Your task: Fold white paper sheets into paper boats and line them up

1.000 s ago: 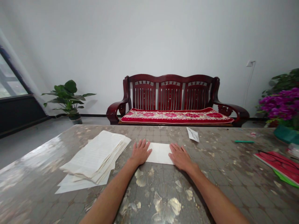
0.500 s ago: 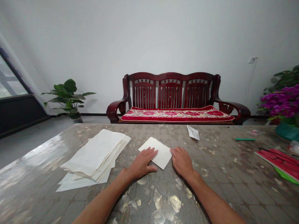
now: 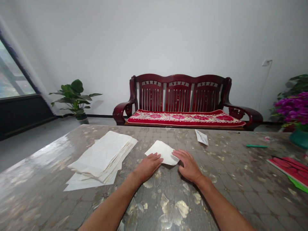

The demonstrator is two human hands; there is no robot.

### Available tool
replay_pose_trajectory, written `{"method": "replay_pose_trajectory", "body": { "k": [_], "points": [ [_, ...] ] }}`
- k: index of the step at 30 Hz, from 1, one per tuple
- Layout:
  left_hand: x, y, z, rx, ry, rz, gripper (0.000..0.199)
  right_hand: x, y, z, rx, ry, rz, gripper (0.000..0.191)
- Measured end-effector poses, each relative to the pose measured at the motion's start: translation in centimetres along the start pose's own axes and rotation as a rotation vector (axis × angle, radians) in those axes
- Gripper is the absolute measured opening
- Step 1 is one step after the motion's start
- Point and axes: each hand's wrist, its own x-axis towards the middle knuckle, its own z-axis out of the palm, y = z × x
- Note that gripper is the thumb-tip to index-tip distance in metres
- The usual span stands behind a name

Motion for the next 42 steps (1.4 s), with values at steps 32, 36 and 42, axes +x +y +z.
{"method": "replay_pose_trajectory", "body": {
  "k": [32,36,42],
  "points": [
    [-1.4,1.5,-0.8,-0.233,0.14,-0.291,0.016,-0.5,-1.1,-1.8,-0.108,-0.014,-0.221,0.026],
    [-1.5,1.4,-0.8,-0.26,0.142,-0.295,0.01,-0.3,-2.8,-1.8,-0.101,-0.119,-0.154,0.015],
    [-1.6,1.5,-0.8,-0.307,0.162,-0.278,0.007,0.4,-3.7,-1.0,-0.131,-0.143,0.078,0.032]
  ]
}}
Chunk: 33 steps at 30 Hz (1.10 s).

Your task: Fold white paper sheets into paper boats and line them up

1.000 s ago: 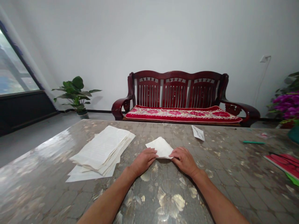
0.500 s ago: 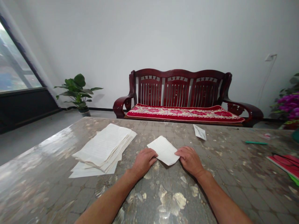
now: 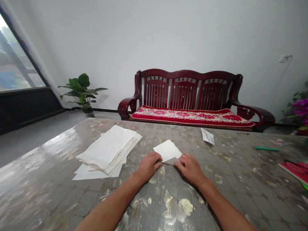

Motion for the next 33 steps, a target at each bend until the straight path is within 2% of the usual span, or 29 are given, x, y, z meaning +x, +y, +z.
{"method": "replay_pose_trajectory", "body": {
  "k": [4,9,16,25,33],
  "points": [
    [-0.1,-0.2,0.4,-0.05,0.026,-0.02,0.009,0.4,-0.6,0.2,-0.05,-0.018,0.119,0.027],
    [-0.1,-0.1,0.4,-0.065,0.039,-0.101,0.011,0.9,-1.1,0.3,-0.108,-0.04,0.19,0.021],
    [0.0,0.1,0.3,-0.05,0.027,-0.065,0.01,1.3,-1.4,0.3,-0.142,-0.053,0.262,0.018],
    [0.5,1.0,0.5,0.15,0.031,-0.092,0.008,1.5,-1.8,0.3,-0.149,-0.059,0.295,0.017],
    [0.8,1.8,0.4,0.239,0.031,-0.104,0.011,1.6,-2.0,0.2,-0.177,-0.066,0.287,0.017]
  ]
}}
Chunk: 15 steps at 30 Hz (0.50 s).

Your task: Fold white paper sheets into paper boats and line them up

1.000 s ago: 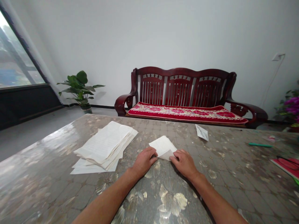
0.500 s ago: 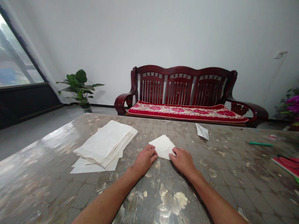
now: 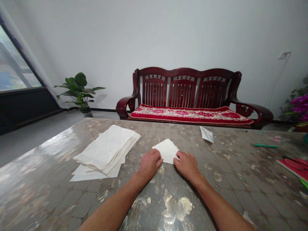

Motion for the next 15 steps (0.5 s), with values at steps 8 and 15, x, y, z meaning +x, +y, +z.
{"method": "replay_pose_trajectory", "body": {
  "k": [8,15],
  "points": [
    [0.29,-0.02,0.05,0.026,-0.007,-0.009,0.01,0.21,0.03,-0.09,-0.006,-0.014,0.015,0.016],
    [0.21,-0.47,0.56,-0.006,0.018,0.078,0.011,0.22,0.28,0.07,-0.015,-0.006,0.037,0.016]
  ]
}}
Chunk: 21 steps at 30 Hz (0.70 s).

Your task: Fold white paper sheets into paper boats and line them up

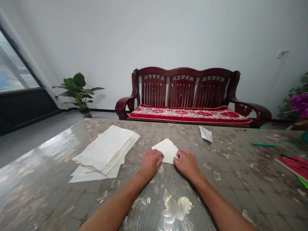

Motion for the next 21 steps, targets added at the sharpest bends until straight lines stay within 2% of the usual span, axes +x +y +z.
{"method": "replay_pose_trajectory", "body": {
  "k": [5,9,14,16,21],
  "points": [
    [0.1,-0.3,0.3,-0.027,-0.043,0.093,0.02,-0.1,0.8,0.7,-0.021,0.111,-0.009,0.018],
    [-0.2,-0.4,0.3,0.034,-0.081,0.147,0.026,-0.4,1.1,0.8,-0.117,0.186,-0.163,0.029],
    [-0.7,-0.2,-0.1,0.116,-0.124,0.207,0.032,-1.6,0.2,0.2,-0.143,0.085,-0.393,0.028],
    [-0.8,0.1,-0.4,0.132,-0.133,0.214,0.033,-1.9,-0.3,-0.2,-0.171,0.033,-0.396,0.029],
    [-1.2,0.7,-1.2,0.188,-0.143,0.218,0.029,-1.6,-0.3,-0.8,-0.233,-0.035,-0.298,0.037]
  ]
}}
